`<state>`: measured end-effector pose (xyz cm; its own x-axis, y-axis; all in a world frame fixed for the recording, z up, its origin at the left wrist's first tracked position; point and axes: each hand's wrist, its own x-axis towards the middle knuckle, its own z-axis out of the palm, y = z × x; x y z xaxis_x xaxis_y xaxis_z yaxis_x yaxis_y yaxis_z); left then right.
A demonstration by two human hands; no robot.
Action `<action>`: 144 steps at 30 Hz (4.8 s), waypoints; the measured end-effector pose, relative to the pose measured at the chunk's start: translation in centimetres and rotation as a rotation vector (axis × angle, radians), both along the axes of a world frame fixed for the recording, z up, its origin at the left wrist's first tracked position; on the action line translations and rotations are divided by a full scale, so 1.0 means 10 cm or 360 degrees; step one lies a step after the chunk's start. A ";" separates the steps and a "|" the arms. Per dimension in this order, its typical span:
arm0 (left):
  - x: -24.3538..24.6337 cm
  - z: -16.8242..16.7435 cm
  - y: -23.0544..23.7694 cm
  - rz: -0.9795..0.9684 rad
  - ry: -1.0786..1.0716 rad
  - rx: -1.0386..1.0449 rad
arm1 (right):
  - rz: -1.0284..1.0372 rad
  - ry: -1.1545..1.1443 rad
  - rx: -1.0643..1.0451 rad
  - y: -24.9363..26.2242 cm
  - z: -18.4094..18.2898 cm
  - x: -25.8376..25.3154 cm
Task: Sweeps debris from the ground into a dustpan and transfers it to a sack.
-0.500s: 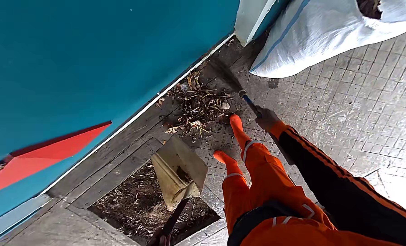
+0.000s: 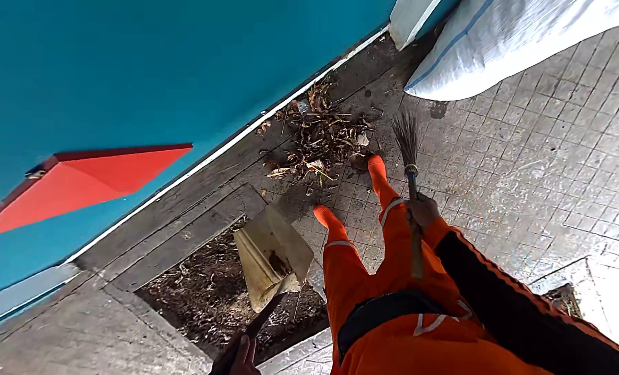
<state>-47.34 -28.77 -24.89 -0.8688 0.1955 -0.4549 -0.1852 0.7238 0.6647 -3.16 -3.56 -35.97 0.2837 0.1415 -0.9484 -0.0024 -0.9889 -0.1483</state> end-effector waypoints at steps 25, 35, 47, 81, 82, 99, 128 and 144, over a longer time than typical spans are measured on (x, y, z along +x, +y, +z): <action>-0.74 -0.13 -2.23 0.0268 0.0178 0.0031 | 0.2126 -0.0098 -0.0039 0.66 -0.96 -0.78; 0.09 -0.13 -2.50 0.0605 0.0156 -0.0157 | 0.2702 0.0031 -0.0268 -0.14 -0.19 -0.01; 0.76 -0.26 -2.94 0.0604 0.0216 -0.0077 | 0.2703 -0.0093 -0.0012 0.07 0.17 0.55; -1.52 -0.55 -1.96 0.0436 0.0030 -0.0126 | 0.1763 0.0555 -0.0087 -0.25 -1.44 -3.24; -1.64 -0.51 -1.95 0.0373 0.0039 -0.0123 | 0.1594 0.0449 -0.0061 -0.22 -1.44 -3.21; -3.19 -1.18 0.14 -0.0850 0.0104 -0.0253 | 0.0700 0.0361 0.0130 0.52 -1.21 -3.41; -2.02 -3.06 4.38 -0.1871 0.0114 0.0005 | 0.0275 -0.0291 0.0020 1.16 -0.38 -0.94; -2.08 -3.06 4.60 -0.1944 0.0247 -0.0197 | 0.0748 -0.0467 0.0121 2.06 -1.20 -1.21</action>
<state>-68.12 17.28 -55.46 -0.1938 0.8786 -0.4365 0.7301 0.4263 0.5340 -15.29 17.08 -48.00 0.4243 0.3815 -0.8212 0.4886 -0.8600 -0.1470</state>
